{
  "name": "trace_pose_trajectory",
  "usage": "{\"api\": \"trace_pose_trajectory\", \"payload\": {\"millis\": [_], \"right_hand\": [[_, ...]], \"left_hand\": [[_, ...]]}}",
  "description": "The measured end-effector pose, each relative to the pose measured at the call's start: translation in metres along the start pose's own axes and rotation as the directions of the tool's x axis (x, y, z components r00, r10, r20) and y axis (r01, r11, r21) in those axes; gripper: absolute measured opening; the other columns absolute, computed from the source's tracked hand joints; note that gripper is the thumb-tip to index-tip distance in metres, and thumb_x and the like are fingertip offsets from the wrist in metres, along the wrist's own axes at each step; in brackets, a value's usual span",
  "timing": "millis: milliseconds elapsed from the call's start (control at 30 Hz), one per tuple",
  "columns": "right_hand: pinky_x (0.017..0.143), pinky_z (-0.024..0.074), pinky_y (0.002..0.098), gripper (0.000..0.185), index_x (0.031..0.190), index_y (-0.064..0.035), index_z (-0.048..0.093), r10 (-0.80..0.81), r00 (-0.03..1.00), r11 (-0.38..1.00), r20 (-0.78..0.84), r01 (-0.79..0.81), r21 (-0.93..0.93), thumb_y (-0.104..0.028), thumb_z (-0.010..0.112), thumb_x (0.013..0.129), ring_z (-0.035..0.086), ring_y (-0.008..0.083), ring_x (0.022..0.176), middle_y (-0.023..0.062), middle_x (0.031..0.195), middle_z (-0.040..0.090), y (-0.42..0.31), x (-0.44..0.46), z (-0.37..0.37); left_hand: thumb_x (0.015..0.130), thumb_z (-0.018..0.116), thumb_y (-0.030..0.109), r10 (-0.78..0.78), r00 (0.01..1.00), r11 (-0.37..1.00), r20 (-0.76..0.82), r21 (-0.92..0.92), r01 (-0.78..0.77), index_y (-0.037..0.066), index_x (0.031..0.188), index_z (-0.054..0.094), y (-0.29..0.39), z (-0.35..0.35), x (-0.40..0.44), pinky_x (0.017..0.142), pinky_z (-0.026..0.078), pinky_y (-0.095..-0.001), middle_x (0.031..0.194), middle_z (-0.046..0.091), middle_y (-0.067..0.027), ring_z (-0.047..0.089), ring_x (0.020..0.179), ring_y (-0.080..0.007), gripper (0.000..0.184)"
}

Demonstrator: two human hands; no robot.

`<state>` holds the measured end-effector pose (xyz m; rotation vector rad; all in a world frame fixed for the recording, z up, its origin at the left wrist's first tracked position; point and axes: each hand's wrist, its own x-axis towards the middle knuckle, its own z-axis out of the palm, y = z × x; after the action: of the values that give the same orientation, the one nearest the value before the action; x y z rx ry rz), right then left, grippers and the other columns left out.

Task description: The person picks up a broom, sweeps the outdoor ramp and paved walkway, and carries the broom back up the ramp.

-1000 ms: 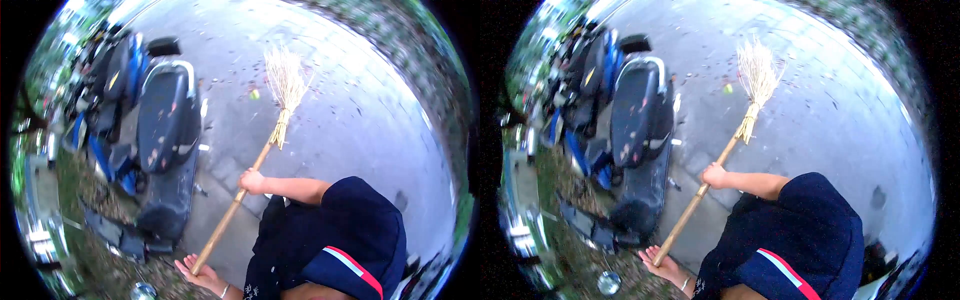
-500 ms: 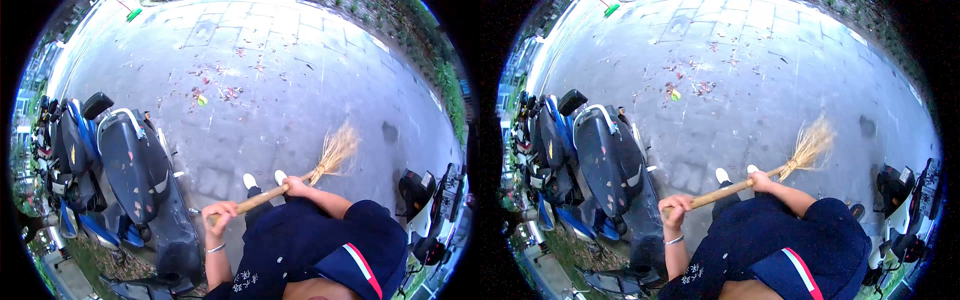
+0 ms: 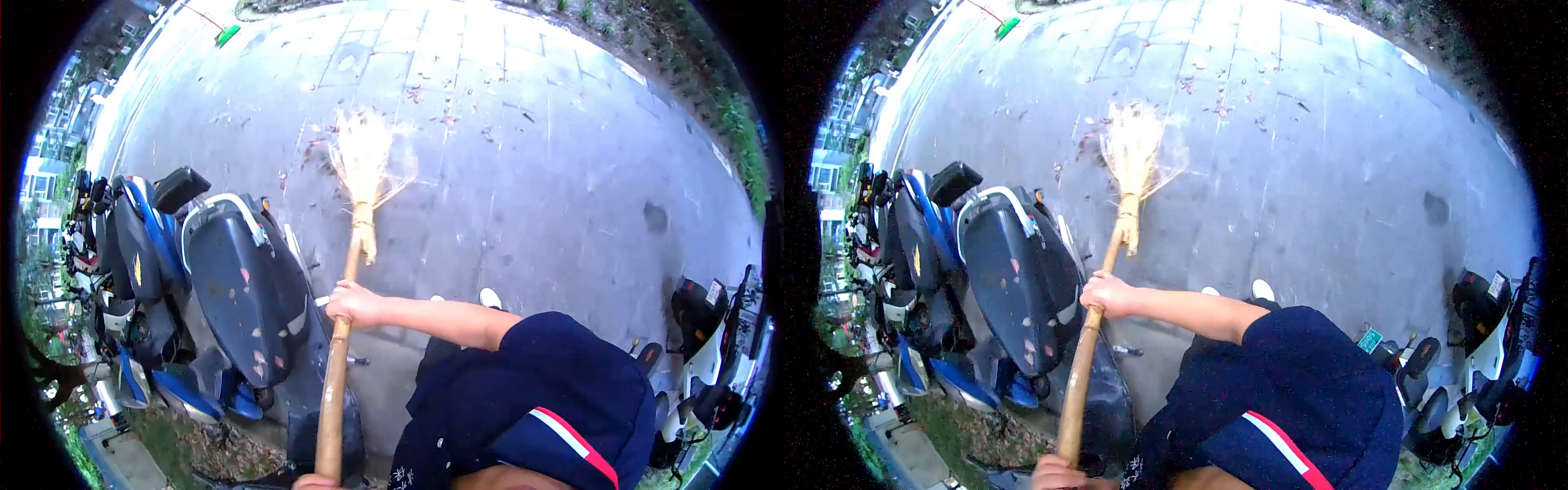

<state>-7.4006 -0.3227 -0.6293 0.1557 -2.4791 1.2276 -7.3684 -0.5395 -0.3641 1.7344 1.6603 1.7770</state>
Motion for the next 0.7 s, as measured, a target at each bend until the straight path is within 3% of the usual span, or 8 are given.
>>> {"api": "trace_pose_trajectory", "payload": {"millis": [133, 200, 267, 367, 467, 533, 633, 700], "right_hand": [[0.068, 0.038, 0.0392, 0.011, 0.068, -0.0126, 0.052, 0.272, 0.961, 0.932, 0.051, -0.25, -0.262, -0.015, 0.058, 0.059, 0.052, 0.0245, 0.075, 0.005, 0.071, 0.053, 0.019, -0.051, -0.045], [0.067, 0.0386, 0.0393, 0.018, 0.074, -0.0121, 0.051, 0.449, 0.893, 0.85, -0.038, -0.44, -0.288, -0.01, 0.059, 0.057, 0.052, 0.0262, 0.076, 0.0063, 0.071, 0.053, 0.043, -0.106, -0.073], [0.059, 0.0385, 0.0398, 0.018, 0.07, -0.0103, 0.05, 0.511, 0.827, 0.789, -0.235, -0.559, -0.254, -0.01, 0.061, 0.057, 0.051, 0.0298, 0.071, 0.009, 0.072, 0.052, 0.074, -0.17, -0.095], [0.061, 0.0396, 0.0404, 0.015, 0.066, -0.0094, 0.051, 0.663, 0.624, 0.606, -0.415, -0.772, -0.193, -0.014, 0.061, 0.055, 0.051, 0.0315, 0.067, 0.0099, 0.065, 0.053, 0.105, -0.271, -0.116], [0.06, 0.0397, 0.0398, 0.014, 0.061, -0.0091, 0.051, 0.708, 0.491, 0.477, -0.508, -0.862, -0.169, -0.016, 0.061, 0.054, 0.051, 0.0318, 0.064, 0.0103, 0.062, 0.052, 0.132, -0.333, -0.124], [0.058, 0.0395, 0.0395, 0.013, 0.058, -0.009, 0.05, 0.698, 0.456, 0.435, -0.552, -0.882, -0.178, -0.016, 0.061, 0.053, 0.051, 0.032, 0.062, 0.0103, 0.06, 0.052, 0.155, -0.334, -0.14], [0.054, 0.0372, 0.0401, 0.014, 0.057, -0.0113, 0.05, 0.619, 0.641, 0.656, -0.454, -0.74, -0.149, -0.015, 0.061, 0.05, 0.05, 0.0314, 0.059, 0.0091, 0.058, 0.051, 0.162, -0.26, -0.165], [0.058, 0.0358, 0.0395, 0.017, 0.057, -0.0139, 0.049, 0.519, 0.746, 0.769, -0.417, -0.621, -0.153, -0.014, 0.063, 0.048, 0.05, 0.0275, 0.062, 0.007, 0.059, 0.05, 0.181, -0.211, -0.148]], "left_hand": [[0.067, 0.049, 0.014, -0.286, 0.79, 0.931, -0.542, -0.353, 0.094, 0.008, 0.052, 0.036, -0.065, -0.02, -0.019, 0.049, 0.036, -0.0307, 0.05, 0.043, -0.0046, 0.04, 0.047, -0.0152, 0.02], [0.06, 0.06, 0.017, -0.521, 0.722, 0.851, -0.455, -0.219, 0.477, -0.004, 0.059, 0.058, -0.112, 0.004, 0.006, 0.053, 0.046, -0.0298, 0.06, 0.058, -0.0121, 0.054, 0.051, -0.0209, 0.021], [0.057, 0.06, 0.011, -0.66, 0.743, 0.725, -0.111, -0.355, 0.59, -0.006, 0.067, 0.062, -0.165, 0.048, 0.035, 0.065, 0.047, -0.0288, 0.071, 0.061, -0.0172, 0.059, 0.063, -0.0223, 0.02], [0.068, 0.061, 0.013, -0.537, 0.726, 0.673, 0.429, -0.301, 0.676, 0.002, 0.077, 0.065, -0.238, 0.143, 0.066, 0.076, 0.043, -0.0288, 0.086, 0.061, -0.013, 0.056, 0.082, -0.0173, 0.015], [0.069, 0.057, 0.003, -0.263, 0.712, 0.549, 0.652, -0.506, 0.666, 0.0, 0.064, 0.059, -0.266, 0.242, 0.093, 0.08, 0.041, -0.0352, 0.078, 0.06, -0.0114, 0.056, 0.082, -0.0216, 0.006], [0.07, 0.058, 0.005, -0.284, 0.741, 0.598, 0.608, -0.492, 0.633, 0.0, 0.069, 0.059, -0.271, 0.24, 0.118, 0.079, 0.041, -0.0326, 0.079, 0.06, -0.0107, 0.056, 0.08, -0.0195, 0.005], [0.068, 0.059, 0.011, -0.563, 0.688, 0.679, 0.458, -0.219, 0.701, -0.001, 0.069, 0.059, -0.232, 0.195, 0.15, 0.078, 0.042, -0.0304, 0.081, 0.06, -0.0109, 0.056, 0.08, -0.0179, 0.012], [0.064, 0.058, 0.018, -0.687, 0.712, 0.674, 0.147, -0.237, 0.7, -0.001, 0.063, 0.06, -0.192, 0.166, 0.146, 0.074, 0.043, -0.032, 0.074, 0.061, -0.0112, 0.058, 0.075, -0.0208, 0.019]]}}
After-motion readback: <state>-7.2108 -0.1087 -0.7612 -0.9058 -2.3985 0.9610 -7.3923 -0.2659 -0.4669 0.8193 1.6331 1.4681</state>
